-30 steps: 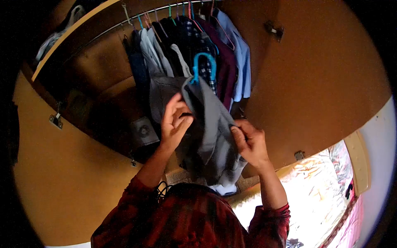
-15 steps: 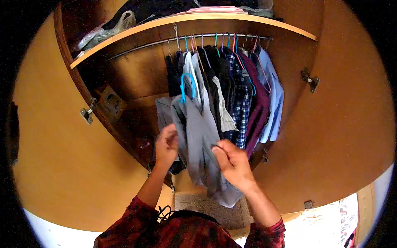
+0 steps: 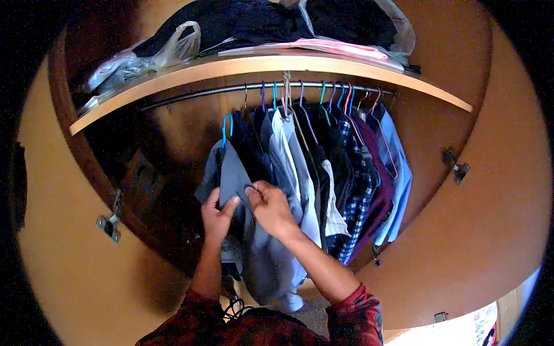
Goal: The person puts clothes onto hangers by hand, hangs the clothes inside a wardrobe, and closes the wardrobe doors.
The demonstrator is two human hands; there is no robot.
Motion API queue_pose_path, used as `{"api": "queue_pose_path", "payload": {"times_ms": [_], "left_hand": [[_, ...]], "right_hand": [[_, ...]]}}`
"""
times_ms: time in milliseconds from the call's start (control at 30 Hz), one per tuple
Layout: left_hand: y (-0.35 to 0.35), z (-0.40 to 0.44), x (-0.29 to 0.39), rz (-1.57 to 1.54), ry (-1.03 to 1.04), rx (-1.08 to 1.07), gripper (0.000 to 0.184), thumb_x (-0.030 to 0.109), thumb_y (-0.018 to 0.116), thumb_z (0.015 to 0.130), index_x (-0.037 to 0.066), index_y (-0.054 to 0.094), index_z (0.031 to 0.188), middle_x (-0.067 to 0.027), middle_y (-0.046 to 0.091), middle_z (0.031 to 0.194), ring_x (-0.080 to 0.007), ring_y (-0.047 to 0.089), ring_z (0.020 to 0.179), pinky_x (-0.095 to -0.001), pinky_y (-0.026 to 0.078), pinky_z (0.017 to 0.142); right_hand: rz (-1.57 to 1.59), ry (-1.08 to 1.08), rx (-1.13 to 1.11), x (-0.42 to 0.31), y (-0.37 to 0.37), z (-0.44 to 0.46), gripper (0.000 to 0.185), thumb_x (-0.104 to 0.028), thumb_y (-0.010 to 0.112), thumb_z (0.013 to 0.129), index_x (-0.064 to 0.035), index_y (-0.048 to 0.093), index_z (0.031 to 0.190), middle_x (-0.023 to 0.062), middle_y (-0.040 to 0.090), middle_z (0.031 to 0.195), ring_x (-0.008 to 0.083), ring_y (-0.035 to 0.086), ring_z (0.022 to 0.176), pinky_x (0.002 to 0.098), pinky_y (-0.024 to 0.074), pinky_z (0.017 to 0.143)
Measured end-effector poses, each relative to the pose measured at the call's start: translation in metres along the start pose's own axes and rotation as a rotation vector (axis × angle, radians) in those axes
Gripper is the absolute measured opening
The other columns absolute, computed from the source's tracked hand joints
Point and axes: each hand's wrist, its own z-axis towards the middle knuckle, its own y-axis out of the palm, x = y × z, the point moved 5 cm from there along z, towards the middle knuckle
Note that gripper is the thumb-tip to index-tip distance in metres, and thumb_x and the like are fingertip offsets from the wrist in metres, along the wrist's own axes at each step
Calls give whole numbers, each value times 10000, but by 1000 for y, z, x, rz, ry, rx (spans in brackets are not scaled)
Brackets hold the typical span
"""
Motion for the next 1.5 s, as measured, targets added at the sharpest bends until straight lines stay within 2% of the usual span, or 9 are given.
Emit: {"api": "queue_pose_path", "payload": {"times_ms": [167,233,400,467,533,667,1167,1400,1500], "left_hand": [[4,53,-58,-229,-266,92,358,151,669,786,-16,576,1089,-80,645,940,-165,591,831,-282,455,775],[14,73,-75,-465,-319,33,354,141,656,802,-16,571,1107,-57,634,972,-148,579,856,-263,448,789],[23,107,-85,-803,-544,157,371,202,642,836,-10,566,1130,-24,602,1025,-116,549,914,-231,409,855],[23,114,-83,-730,-575,173,361,226,640,843,-12,577,1108,-12,606,985,-103,547,878,-226,408,833],[32,124,-86,-695,-464,69,348,222,640,843,-18,584,1090,-14,611,971,-102,543,867,-219,404,822],[51,127,-108,-739,-386,-76,338,190,645,833,-29,584,1084,-32,615,971,-108,542,881,-224,408,823],[71,92,-117,-367,-266,17,196,97,617,835,-32,610,982,-19,632,850,-89,544,781,-231,433,725],[61,64,-110,-260,-230,142,339,22,622,800,-5,535,1127,-100,605,1051,-180,563,943,-276,417,859],[43,41,-78,-145,-106,313,553,-3,637,748,41,432,1259,-119,432,1277,-253,398,1188,-349,296,1002]], "right_hand": [[-59,109,-41,24,32,92,236,-183,516,853,38,601,849,223,609,769,329,594,724,374,441,687],[-75,37,35,33,42,126,245,-219,527,870,8,622,863,69,567,676,126,499,644,282,411,627],[-124,92,88,27,46,176,259,-209,544,850,36,623,882,82,606,726,139,523,677,296,426,648],[-43,109,145,23,37,179,240,-159,549,799,34,629,917,258,618,891,384,594,896,370,459,792],[-106,34,172,11,30,172,212,-139,543,808,37,628,890,260,617,842,381,606,843,382,466,742],[-185,-31,204,-4,23,134,200,-154,521,886,36,582,882,113,584,685,136,507,646,305,421,616],[-474,-180,245,10,13,74,263,-51,544,801,37,534,1048,273,579,914,412,575,836,434,474,754],[-620,-447,203,-30,-44,-32,274,-19,599,759,-21,555,1029,163,574,958,344,592,783,382,498,689],[-662,-250,133,-23,-81,-93,189,1,599,768,-36,579,953,125,586,919,281,609,689,332,502,581]]}}
